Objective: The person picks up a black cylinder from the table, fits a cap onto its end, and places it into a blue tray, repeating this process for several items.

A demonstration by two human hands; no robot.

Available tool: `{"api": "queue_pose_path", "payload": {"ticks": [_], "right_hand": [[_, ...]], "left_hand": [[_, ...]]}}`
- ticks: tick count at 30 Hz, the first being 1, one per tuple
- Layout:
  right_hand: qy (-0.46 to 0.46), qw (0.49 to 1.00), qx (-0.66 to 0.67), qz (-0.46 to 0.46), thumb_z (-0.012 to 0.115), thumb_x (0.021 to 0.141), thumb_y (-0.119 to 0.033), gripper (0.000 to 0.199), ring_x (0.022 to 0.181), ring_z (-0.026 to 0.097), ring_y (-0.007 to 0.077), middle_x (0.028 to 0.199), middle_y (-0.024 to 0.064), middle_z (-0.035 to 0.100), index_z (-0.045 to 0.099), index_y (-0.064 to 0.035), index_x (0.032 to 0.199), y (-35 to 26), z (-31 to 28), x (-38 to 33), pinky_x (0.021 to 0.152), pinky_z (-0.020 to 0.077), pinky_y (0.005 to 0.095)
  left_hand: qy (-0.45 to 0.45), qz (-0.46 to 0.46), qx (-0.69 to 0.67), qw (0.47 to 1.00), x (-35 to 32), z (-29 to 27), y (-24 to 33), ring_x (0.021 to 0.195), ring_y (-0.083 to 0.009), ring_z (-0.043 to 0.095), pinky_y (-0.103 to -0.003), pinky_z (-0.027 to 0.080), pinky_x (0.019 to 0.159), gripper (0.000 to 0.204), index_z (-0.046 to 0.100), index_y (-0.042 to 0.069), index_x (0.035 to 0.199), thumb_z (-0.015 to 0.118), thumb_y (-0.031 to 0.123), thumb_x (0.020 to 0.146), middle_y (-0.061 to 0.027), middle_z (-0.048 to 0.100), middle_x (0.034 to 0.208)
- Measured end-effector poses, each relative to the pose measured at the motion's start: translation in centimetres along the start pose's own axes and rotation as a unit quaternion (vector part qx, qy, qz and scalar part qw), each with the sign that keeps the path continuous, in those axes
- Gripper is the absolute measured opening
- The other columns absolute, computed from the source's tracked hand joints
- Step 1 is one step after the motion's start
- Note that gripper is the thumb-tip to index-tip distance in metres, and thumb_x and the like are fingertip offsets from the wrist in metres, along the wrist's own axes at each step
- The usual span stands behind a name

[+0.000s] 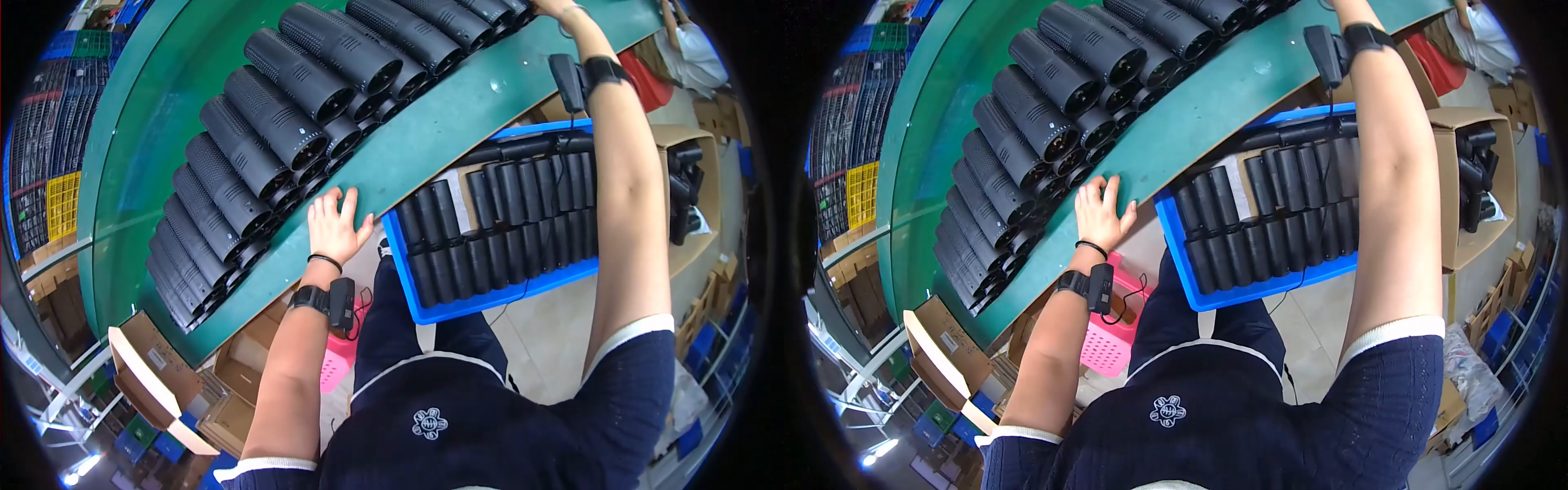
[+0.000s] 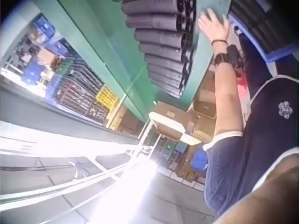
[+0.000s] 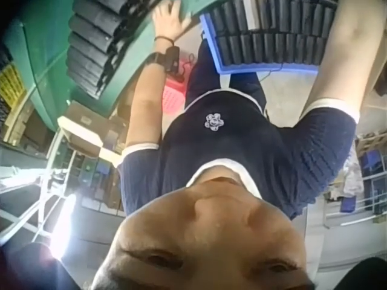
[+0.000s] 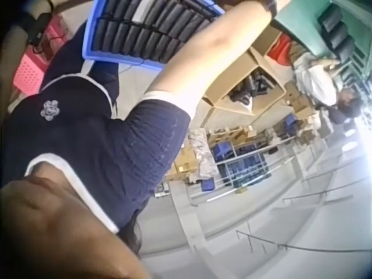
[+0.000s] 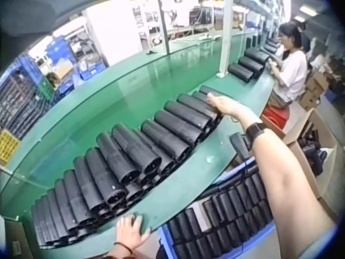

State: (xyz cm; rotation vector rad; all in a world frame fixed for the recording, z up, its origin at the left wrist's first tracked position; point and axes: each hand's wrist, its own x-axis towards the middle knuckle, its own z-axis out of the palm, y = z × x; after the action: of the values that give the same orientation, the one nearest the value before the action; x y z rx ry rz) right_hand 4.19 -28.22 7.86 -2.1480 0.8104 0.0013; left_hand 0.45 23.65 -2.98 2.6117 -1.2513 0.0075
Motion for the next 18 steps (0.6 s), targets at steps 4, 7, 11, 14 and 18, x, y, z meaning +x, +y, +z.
{"api": "queue_pose_path", "payload": {"ticks": [4, 7, 11, 14, 18], "right_hand": [[0.222, 0.907, 0.329, -0.143, 0.057, 0.09, -0.04, 0.038, 0.091, 0.066, 0.0212, 0.097, 0.0133, 0.068, 0.065, -0.0045, 0.102, 10.3, -0.5, -3.3, 0.079, 0.0516, 0.0333], [0.157, 0.975, 0.153, -0.014, 0.047, 0.096, -0.033, 0.035, 0.059, 0.054, 0.0141, 0.062, 0.0032, 0.055, 0.063, -0.0085, 0.077, 13.9, 8.7, -12.1, 0.057, 0.0438, 0.0299], [-0.106, 0.906, -0.353, -0.208, 0.054, 0.08, -0.012, 0.014, 0.093, 0.061, 0.0267, 0.094, 0.008, 0.066, 0.067, -0.0111, 0.084, 22.4, 23.5, -19.4, 0.078, 0.0488, 0.0388], [-0.18, 0.796, -0.476, -0.327, 0.052, 0.084, -0.018, 0.021, 0.121, 0.047, 0.0229, 0.115, 0.0042, 0.059, 0.067, -0.0163, 0.098, 27.0, 29.3, -20.9, 0.097, 0.0395, 0.041], [-0.253, 0.725, -0.535, -0.353, 0.051, 0.087, -0.021, 0.025, 0.124, 0.043, 0.0216, 0.12, 0.001, 0.057, 0.069, -0.0162, 0.104, 27.1, 32.4, -19.5, 0.103, 0.0326, 0.0422]], "left_hand": [[0.0, 0.011, -0.002, 1.0, 0.2, -0.2, 0.2, 0.095, -0.0324, 0.046, -0.044, 0.04, 0.084, 0.055, 0.053, 0.009, 0.117, 0.07, 0.032, 0.071, -0.0134, 0.046, 0.107], [-0.006, 0.001, 0.012, 1.0, -0.3, -0.9, -0.4, 0.096, -0.0327, 0.046, -0.044, 0.04, 0.084, 0.055, 0.052, 0.009, 0.117, 0.07, 0.031, 0.071, -0.0138, 0.046, 0.107], [-0.014, 0.007, 0.006, 1.0, 0.0, -0.3, -0.2, 0.096, -0.0331, 0.046, -0.044, 0.04, 0.085, 0.056, 0.052, 0.008, 0.118, 0.07, 0.031, 0.071, -0.0144, 0.045, 0.108], [-0.006, 0.017, 0.014, 1.0, 0.2, 0.1, 0.0, 0.096, -0.0333, 0.046, -0.044, 0.04, 0.084, 0.057, 0.052, 0.007, 0.119, 0.07, 0.031, 0.071, -0.015, 0.045, 0.109], [-0.014, 0.013, 0.022, 1.0, 0.1, 0.1, -0.1, 0.096, -0.0335, 0.046, -0.045, 0.04, 0.085, 0.057, 0.052, 0.007, 0.119, 0.07, 0.03, 0.071, -0.0155, 0.045, 0.11]]}}
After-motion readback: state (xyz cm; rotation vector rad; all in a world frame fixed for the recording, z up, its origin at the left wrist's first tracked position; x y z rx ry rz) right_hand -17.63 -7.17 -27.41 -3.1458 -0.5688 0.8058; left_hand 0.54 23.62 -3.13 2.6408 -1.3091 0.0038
